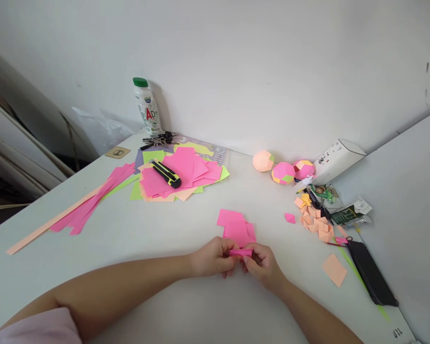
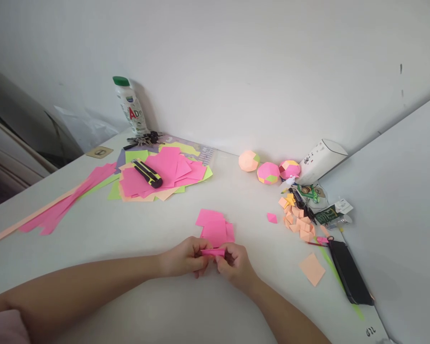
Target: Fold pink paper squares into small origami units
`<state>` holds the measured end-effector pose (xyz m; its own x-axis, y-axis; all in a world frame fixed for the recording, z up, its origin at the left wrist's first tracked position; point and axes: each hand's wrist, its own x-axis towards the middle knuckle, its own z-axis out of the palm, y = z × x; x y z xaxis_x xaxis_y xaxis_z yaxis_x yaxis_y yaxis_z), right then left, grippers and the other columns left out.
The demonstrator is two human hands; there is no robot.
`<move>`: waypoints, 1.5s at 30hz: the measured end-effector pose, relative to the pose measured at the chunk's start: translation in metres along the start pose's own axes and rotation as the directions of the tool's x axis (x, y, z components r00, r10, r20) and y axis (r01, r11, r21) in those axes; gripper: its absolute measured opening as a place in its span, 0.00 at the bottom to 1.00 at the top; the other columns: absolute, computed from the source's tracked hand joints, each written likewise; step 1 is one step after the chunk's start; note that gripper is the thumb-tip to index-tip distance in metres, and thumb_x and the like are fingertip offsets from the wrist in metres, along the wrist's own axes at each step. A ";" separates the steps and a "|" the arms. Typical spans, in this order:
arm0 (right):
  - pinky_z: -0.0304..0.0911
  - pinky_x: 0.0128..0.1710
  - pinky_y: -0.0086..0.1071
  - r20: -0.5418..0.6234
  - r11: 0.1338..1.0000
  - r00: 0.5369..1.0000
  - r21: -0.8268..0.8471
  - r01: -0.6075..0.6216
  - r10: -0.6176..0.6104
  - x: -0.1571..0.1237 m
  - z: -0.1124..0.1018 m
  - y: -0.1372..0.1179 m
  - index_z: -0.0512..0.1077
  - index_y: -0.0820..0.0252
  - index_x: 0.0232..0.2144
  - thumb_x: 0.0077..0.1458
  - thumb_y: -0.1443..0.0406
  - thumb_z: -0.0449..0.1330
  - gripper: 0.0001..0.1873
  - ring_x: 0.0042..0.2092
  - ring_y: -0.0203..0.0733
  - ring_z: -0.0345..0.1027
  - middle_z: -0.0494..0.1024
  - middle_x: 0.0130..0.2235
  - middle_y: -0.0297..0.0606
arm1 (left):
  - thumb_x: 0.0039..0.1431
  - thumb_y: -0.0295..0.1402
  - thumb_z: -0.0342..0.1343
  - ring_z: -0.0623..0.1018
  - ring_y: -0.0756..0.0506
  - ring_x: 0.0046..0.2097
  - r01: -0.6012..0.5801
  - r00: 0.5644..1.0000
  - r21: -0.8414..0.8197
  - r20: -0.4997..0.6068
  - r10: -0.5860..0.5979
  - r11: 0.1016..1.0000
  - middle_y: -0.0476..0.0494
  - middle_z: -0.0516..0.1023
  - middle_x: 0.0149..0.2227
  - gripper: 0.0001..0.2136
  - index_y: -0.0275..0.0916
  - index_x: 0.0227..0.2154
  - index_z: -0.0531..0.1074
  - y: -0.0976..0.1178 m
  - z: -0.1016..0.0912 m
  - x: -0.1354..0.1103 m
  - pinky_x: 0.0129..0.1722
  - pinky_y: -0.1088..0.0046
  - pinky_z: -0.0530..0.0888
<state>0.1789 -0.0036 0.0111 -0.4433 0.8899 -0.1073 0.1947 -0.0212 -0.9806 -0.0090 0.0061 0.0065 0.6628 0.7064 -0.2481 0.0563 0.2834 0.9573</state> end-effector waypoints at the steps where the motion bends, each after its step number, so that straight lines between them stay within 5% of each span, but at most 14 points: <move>1: 0.55 0.21 0.27 0.010 1.000 1.000 -0.005 0.023 -0.023 0.000 0.001 -0.001 0.69 0.62 0.27 0.50 0.67 0.55 0.05 0.22 0.33 0.60 0.68 0.21 0.32 | 0.53 0.29 0.50 0.72 0.52 0.22 -0.004 1.000 -0.005 -0.002 0.004 1.000 0.52 0.71 0.20 0.02 0.37 0.27 0.65 0.000 0.000 0.000 0.23 0.77 0.67; 18: 0.55 0.23 0.28 -0.012 1.000 1.000 0.006 0.004 -0.004 0.001 0.002 -0.004 0.67 0.62 0.24 0.46 0.70 0.55 0.02 0.23 0.33 0.59 0.66 0.21 0.31 | 0.52 0.29 0.50 0.71 0.52 0.23 -0.013 1.000 0.049 -0.001 0.013 0.999 0.53 0.69 0.20 0.02 0.37 0.27 0.66 0.001 0.002 0.000 0.22 0.78 0.66; 34: 0.57 0.21 0.27 0.048 0.965 0.998 0.261 0.029 -0.044 0.003 -0.012 0.007 0.63 0.60 0.23 0.48 0.68 0.56 0.05 0.20 0.32 0.59 0.67 0.19 0.31 | 0.53 0.30 0.51 0.66 0.53 0.18 -0.020 1.000 -0.019 -0.003 0.020 1.000 0.55 0.69 0.15 0.04 0.37 0.25 0.65 0.008 0.000 -0.002 0.21 0.78 0.62; 39: 0.55 0.17 0.26 -0.042 0.907 0.999 0.420 0.035 -0.019 0.005 -0.016 0.014 0.60 0.58 0.25 0.52 0.62 0.56 0.09 0.20 0.33 0.63 0.67 0.26 0.31 | 0.55 0.32 0.50 0.66 0.53 0.17 -0.035 0.999 -0.046 -0.003 0.035 0.998 0.55 0.67 0.14 0.05 0.37 0.27 0.65 0.009 -0.001 -0.001 0.20 0.78 0.63; 45: 0.59 0.23 0.27 0.092 0.992 0.996 0.123 0.001 -0.013 0.002 -0.009 0.002 0.67 0.60 0.32 0.55 0.57 0.57 0.12 0.25 0.33 0.62 0.67 0.26 0.33 | 0.53 0.30 0.51 0.68 0.53 0.19 -0.038 0.999 -0.041 -0.016 0.038 0.998 0.54 0.69 0.15 0.05 0.37 0.24 0.64 0.004 0.001 0.000 0.21 0.78 0.64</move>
<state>0.1863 0.0024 0.0099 -0.5247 0.8442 -0.1093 0.0849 -0.0759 -0.9935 -0.0082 0.0065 0.0109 0.6524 0.7269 -0.2143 0.0005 0.2824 0.9593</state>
